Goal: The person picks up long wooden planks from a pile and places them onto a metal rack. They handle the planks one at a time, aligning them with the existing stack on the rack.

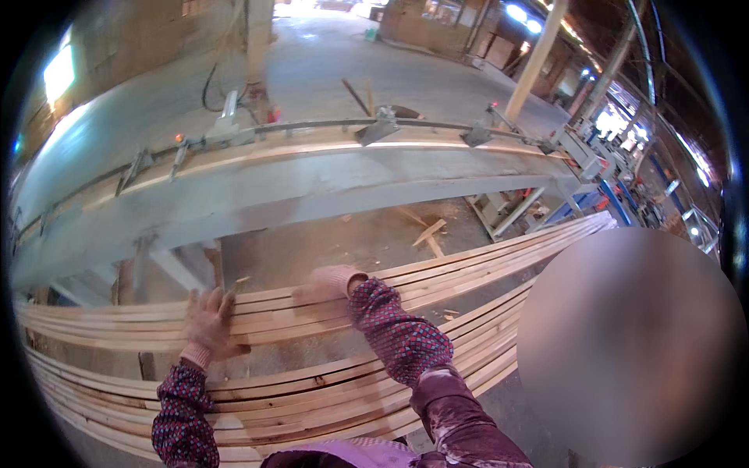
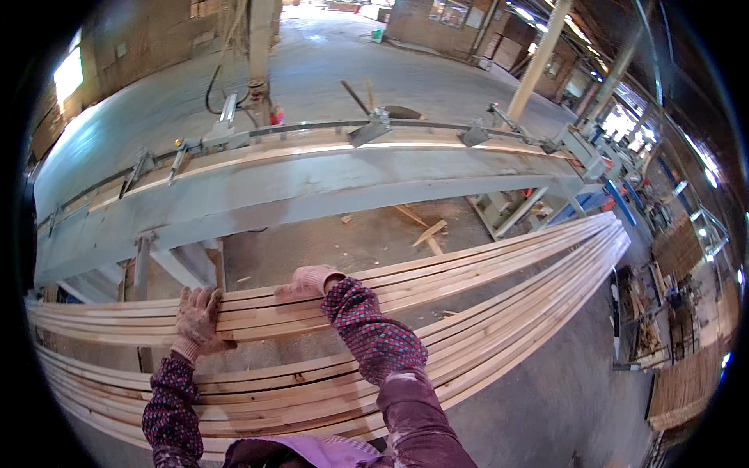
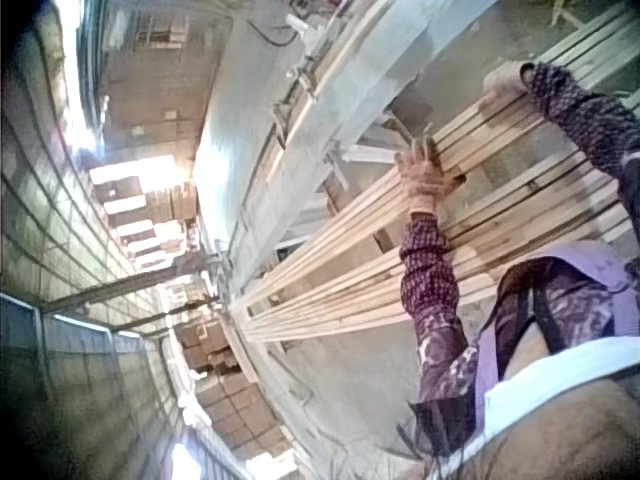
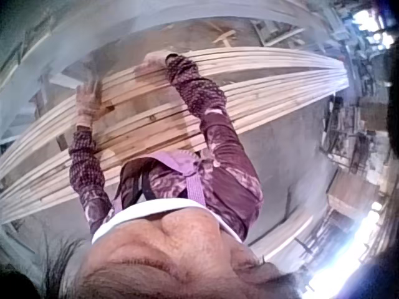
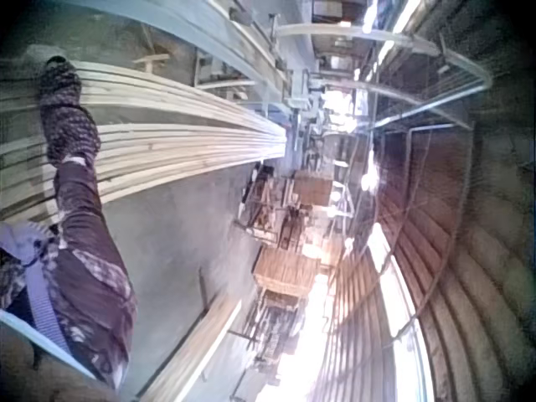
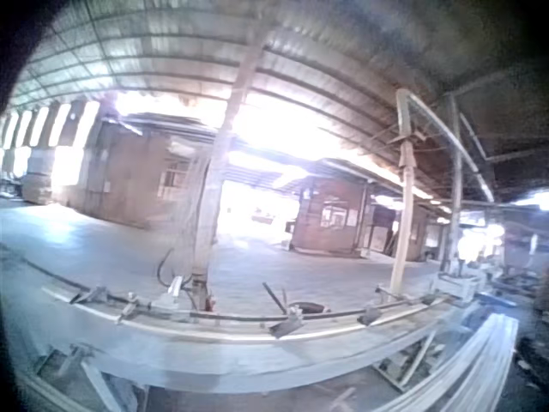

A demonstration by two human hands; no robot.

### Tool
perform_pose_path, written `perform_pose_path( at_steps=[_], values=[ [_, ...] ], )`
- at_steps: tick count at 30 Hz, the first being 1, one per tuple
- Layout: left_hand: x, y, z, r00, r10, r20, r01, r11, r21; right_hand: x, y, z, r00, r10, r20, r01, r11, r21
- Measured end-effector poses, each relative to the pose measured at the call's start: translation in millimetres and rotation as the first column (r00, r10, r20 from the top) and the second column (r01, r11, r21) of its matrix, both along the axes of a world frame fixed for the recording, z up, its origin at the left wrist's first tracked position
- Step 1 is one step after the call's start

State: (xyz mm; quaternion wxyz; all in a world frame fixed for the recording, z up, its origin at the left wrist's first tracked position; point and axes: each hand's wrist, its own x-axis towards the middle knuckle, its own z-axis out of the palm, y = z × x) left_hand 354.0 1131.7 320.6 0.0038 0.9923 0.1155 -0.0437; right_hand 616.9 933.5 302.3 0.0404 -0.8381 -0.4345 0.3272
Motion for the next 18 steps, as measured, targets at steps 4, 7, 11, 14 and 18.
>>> perform_pose_path(
  at_steps=[4, 7, 11, 14, 18],
  values=[
    [-16, 14, -3, 0.991, -0.022, 0.132, 0.034, 0.996, -0.087, -13, 4, 28, 0.998, 0.064, -0.027, -0.065, 0.997, -0.031],
    [-5, 5, 19, 0.988, -0.044, 0.15, 0.068, 0.985, -0.161, 25, -14, -42, 0.998, 0.01, 0.069, -0.019, 0.99, 0.141],
    [5, -3, 21, 0.996, -0.072, 0.06, 0.075, 0.997, -0.035, 33, -23, -47, 0.978, 0.141, 0.152, -0.162, 0.977, 0.137],
    [-10, 2, 20, 0.996, -0.065, 0.057, 0.065, 0.998, 0.003, 7, -9, -5, 0.987, 0.122, 0.106, -0.133, 0.986, 0.099],
    [-15, -4, 10, 1.0, -0.027, 0.011, 0.027, 0.999, 0.041, 4, 2, -6, 0.986, 0.111, 0.12, -0.114, 0.993, 0.013]
  ],
)
